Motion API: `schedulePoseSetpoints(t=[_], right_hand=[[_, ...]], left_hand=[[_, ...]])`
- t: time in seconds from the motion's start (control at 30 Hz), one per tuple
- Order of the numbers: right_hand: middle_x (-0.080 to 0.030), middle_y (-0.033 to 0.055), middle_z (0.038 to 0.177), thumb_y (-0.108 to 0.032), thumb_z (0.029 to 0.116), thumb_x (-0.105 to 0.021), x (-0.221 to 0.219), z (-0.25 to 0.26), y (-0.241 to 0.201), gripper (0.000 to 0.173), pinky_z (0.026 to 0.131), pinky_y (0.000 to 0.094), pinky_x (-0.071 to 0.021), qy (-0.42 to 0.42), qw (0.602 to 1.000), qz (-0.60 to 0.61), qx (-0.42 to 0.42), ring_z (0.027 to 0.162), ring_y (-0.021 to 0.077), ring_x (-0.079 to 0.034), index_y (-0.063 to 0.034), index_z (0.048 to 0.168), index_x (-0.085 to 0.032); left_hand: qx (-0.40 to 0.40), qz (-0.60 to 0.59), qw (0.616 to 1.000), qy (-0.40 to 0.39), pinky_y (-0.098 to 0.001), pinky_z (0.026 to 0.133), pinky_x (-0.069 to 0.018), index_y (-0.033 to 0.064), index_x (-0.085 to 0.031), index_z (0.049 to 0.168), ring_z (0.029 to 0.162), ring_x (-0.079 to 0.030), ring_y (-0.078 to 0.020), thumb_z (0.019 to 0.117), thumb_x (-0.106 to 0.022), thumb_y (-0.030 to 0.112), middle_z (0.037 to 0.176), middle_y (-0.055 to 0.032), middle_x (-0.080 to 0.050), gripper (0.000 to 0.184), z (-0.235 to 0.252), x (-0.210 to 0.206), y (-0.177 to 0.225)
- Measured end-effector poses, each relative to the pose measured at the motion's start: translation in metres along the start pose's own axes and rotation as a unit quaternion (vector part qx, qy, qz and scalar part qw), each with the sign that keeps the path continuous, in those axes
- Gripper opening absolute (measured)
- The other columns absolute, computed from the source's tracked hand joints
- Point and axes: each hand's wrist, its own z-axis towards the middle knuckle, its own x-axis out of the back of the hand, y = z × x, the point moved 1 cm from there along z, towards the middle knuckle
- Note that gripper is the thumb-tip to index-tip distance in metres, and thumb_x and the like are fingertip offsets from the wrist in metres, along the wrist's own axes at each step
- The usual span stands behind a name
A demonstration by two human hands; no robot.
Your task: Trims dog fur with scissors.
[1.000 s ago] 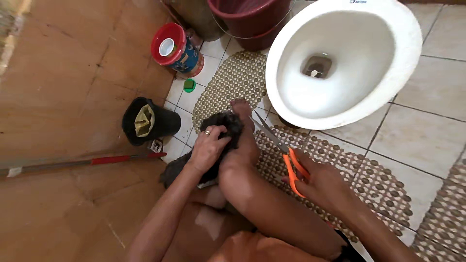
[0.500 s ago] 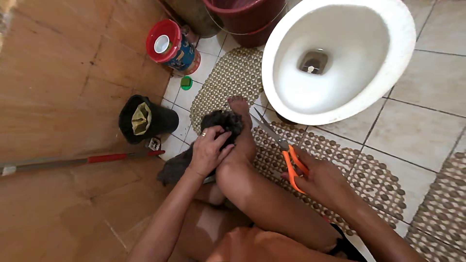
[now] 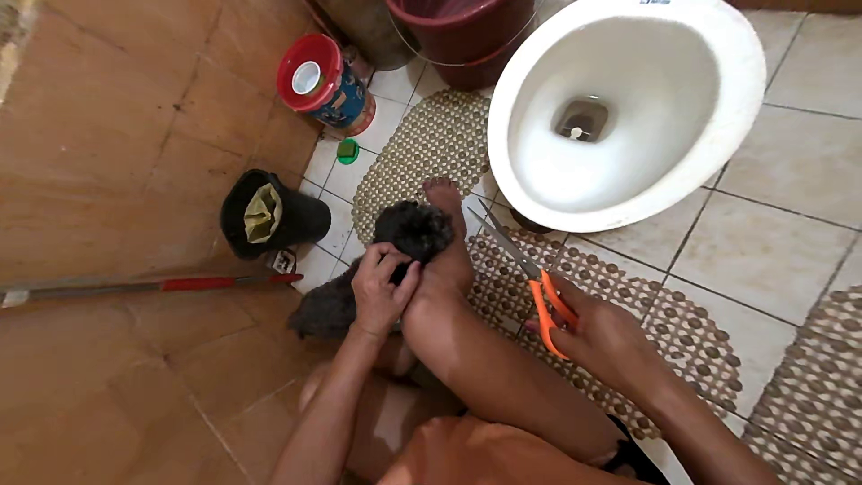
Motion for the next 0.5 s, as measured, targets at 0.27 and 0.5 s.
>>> schedulePoseSetpoints(t=[0.27, 0.5], right_hand=[[-0.070, 0.0118, 0.083, -0.036, 0.0872, -0.077, 0.018, -0.014, -0.004, 0.073, 0.068, 0.0573, -0.0538, 0.014, 0.999, -0.039, 0.014, 0.071, 0.0317, -0.066, -0.0079, 0.150, -0.052], [-0.068, 0.0051, 0.079, -0.043, 0.0832, -0.073, 0.032, -0.032, 0.015, 0.073, 0.061, 0.0503, -0.0531, 0.106, 0.993, -0.038, 0.038, 0.065, 0.0232, -0.063, -0.0067, 0.145, -0.057]], left_hand=[[0.123, 0.100, 0.981, -0.113, -0.0530, 0.083, -0.0578, 0.0012, -0.073, 0.100, 0.099, -0.069, -0.0361, 0.0910, -0.073, 0.017, 0.115, -0.0201, -0.068, 0.018, 0.026, -0.008, 0.014], [0.109, -0.016, 0.990, 0.083, -0.0399, 0.086, -0.0574, -0.0017, -0.070, 0.089, 0.104, -0.068, -0.0284, 0.0836, -0.060, 0.000, 0.109, -0.0195, -0.068, 0.011, -0.022, -0.018, -0.003]])
